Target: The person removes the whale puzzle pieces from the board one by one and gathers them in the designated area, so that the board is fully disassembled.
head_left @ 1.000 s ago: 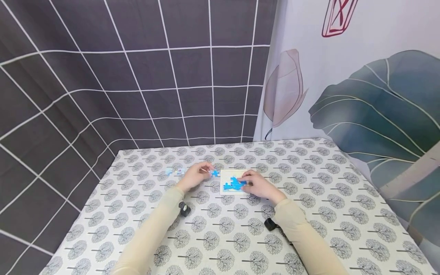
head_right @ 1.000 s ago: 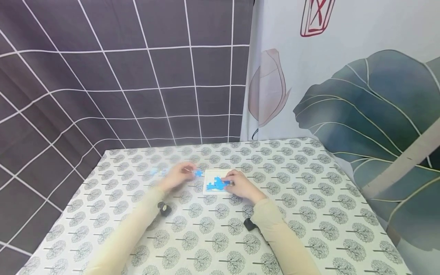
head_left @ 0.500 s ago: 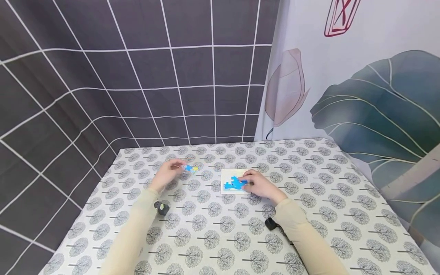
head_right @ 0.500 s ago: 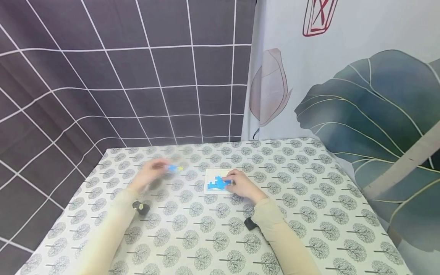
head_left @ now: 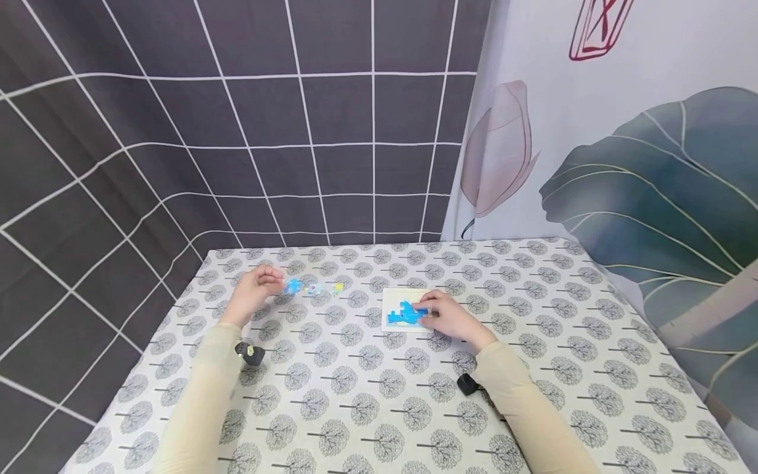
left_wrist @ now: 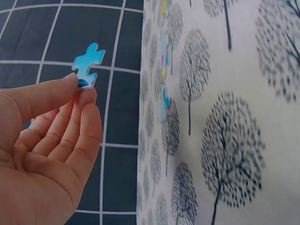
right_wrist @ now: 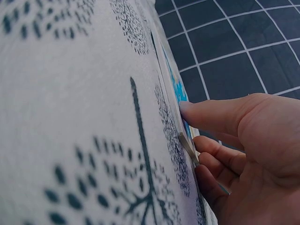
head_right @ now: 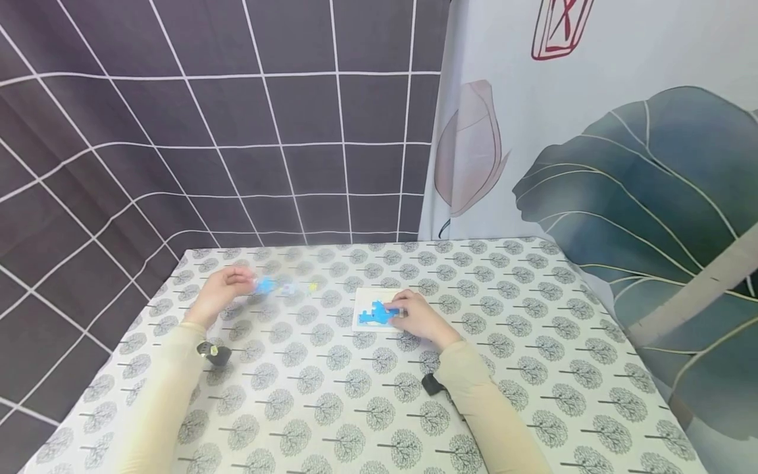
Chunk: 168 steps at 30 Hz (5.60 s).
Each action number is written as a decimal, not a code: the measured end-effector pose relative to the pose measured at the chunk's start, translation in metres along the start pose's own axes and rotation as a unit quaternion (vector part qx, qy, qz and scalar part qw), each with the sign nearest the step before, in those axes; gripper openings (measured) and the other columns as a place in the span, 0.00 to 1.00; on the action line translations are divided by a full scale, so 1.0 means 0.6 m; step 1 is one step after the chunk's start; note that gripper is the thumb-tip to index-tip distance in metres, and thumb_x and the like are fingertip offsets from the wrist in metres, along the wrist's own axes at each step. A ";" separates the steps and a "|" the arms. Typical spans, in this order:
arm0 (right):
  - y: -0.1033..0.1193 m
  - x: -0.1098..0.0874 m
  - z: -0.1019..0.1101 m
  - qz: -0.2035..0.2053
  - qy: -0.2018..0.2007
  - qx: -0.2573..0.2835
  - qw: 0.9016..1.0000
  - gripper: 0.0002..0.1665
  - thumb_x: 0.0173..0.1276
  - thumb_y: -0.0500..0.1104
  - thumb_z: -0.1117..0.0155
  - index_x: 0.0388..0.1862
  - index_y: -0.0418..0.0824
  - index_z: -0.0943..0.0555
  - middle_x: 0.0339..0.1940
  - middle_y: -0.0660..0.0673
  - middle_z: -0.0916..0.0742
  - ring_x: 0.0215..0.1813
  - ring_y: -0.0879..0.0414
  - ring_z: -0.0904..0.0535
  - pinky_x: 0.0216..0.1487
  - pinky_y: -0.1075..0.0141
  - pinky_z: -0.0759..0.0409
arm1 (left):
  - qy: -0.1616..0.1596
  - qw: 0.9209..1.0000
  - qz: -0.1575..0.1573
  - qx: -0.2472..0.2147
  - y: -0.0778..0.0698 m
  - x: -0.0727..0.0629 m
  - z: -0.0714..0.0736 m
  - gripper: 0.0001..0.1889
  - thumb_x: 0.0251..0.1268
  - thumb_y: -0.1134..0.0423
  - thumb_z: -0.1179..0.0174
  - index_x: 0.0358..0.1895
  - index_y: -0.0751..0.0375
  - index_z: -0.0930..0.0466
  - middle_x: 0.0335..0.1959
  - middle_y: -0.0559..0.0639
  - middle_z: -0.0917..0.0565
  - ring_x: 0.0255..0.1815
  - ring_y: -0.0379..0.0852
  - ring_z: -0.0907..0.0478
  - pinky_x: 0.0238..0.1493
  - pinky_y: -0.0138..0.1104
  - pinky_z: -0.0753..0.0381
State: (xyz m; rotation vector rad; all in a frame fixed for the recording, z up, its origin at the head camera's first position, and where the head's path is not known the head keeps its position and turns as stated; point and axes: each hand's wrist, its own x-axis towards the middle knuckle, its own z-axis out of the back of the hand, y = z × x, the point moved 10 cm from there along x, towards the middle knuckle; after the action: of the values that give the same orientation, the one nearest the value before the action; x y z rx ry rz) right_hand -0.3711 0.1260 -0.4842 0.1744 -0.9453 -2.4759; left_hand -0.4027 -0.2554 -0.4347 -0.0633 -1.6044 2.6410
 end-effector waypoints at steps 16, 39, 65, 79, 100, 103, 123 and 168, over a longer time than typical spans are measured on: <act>-0.004 0.002 0.001 -0.017 0.003 0.003 1.000 0.24 0.67 0.39 0.32 0.62 0.36 0.19 0.62 0.37 0.23 0.62 0.40 0.27 0.66 0.43 0.30 | 0.020 0.994 0.057 0.096 0.059 0.011 -0.019 0.14 0.63 0.67 0.34 0.49 0.70 0.20 0.40 0.57 0.15 0.39 0.46 0.21 0.45 0.35 0.22; -0.006 0.003 0.000 -0.012 0.004 0.000 1.000 0.24 0.68 0.40 0.32 0.62 0.37 0.19 0.63 0.36 0.23 0.64 0.38 0.28 0.68 0.42 0.31 | -0.020 0.987 0.088 0.131 0.066 0.009 -0.026 0.11 0.60 0.68 0.36 0.43 0.72 0.20 0.38 0.59 0.17 0.31 0.43 0.24 0.35 0.32 0.23; -0.008 -0.001 -0.001 -0.012 0.002 0.015 1.000 0.24 0.67 0.39 0.32 0.62 0.35 0.19 0.63 0.35 0.23 0.63 0.38 0.28 0.68 0.41 0.32 | -0.006 0.993 0.049 0.112 0.016 0.005 -0.062 0.15 0.72 0.60 0.44 0.52 0.68 0.20 0.42 0.59 0.16 0.37 0.49 0.20 0.45 0.41 0.21; -0.018 -0.001 -0.009 -0.004 0.000 0.015 1.000 0.23 0.67 0.41 0.31 0.61 0.37 0.18 0.61 0.39 0.22 0.62 0.40 0.27 0.66 0.43 0.30 | 0.111 0.991 -0.064 0.050 -0.100 -0.002 -0.288 0.15 0.68 0.62 0.37 0.55 0.65 0.19 0.44 0.51 0.16 0.42 0.46 0.20 0.46 0.40 0.19; -0.021 0.000 -0.004 0.002 -0.007 0.017 1.000 0.23 0.66 0.42 0.30 0.60 0.39 0.17 0.61 0.40 0.22 0.60 0.43 0.26 0.61 0.44 0.26 | 0.208 0.968 -0.092 0.101 -0.113 -0.008 -0.391 0.21 0.63 0.60 0.33 0.58 0.63 0.19 0.48 0.50 0.16 0.43 0.44 0.23 0.49 0.42 0.22; -0.022 -0.002 -0.009 -0.003 0.000 0.026 1.000 0.23 0.67 0.42 0.31 0.60 0.39 0.18 0.62 0.40 0.23 0.61 0.42 0.26 0.62 0.43 0.27 | 0.217 0.966 -0.097 0.100 -0.112 -0.013 -0.397 0.21 0.62 0.62 0.32 0.58 0.64 0.19 0.48 0.50 0.16 0.41 0.42 0.24 0.47 0.40 0.22; -0.022 -0.003 -0.004 0.000 -0.009 0.027 1.000 0.23 0.67 0.42 0.31 0.60 0.38 0.18 0.61 0.37 0.22 0.57 0.43 0.24 0.59 0.45 0.24 | 0.217 0.966 -0.098 0.106 -0.115 -0.013 -0.405 0.21 0.59 0.65 0.31 0.56 0.63 0.18 0.43 0.48 0.17 0.38 0.42 0.25 0.43 0.37 0.23; -0.026 -0.007 0.002 -0.038 -0.013 0.046 0.998 0.25 0.66 0.42 0.29 0.62 0.39 0.19 0.65 0.36 0.23 0.64 0.38 0.26 0.66 0.41 0.30 | 0.191 0.959 -0.104 0.180 -0.140 0.009 -0.419 0.16 0.60 0.66 0.29 0.49 0.62 0.22 0.32 0.45 0.20 0.29 0.40 0.25 0.37 0.33 0.23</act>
State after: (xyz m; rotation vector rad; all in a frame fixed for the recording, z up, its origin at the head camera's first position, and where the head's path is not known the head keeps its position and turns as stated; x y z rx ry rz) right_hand -0.3739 0.1389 -0.4935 0.2132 -1.0832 -2.5107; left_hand -0.3906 0.0061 -0.4759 -0.3444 -0.9447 2.5119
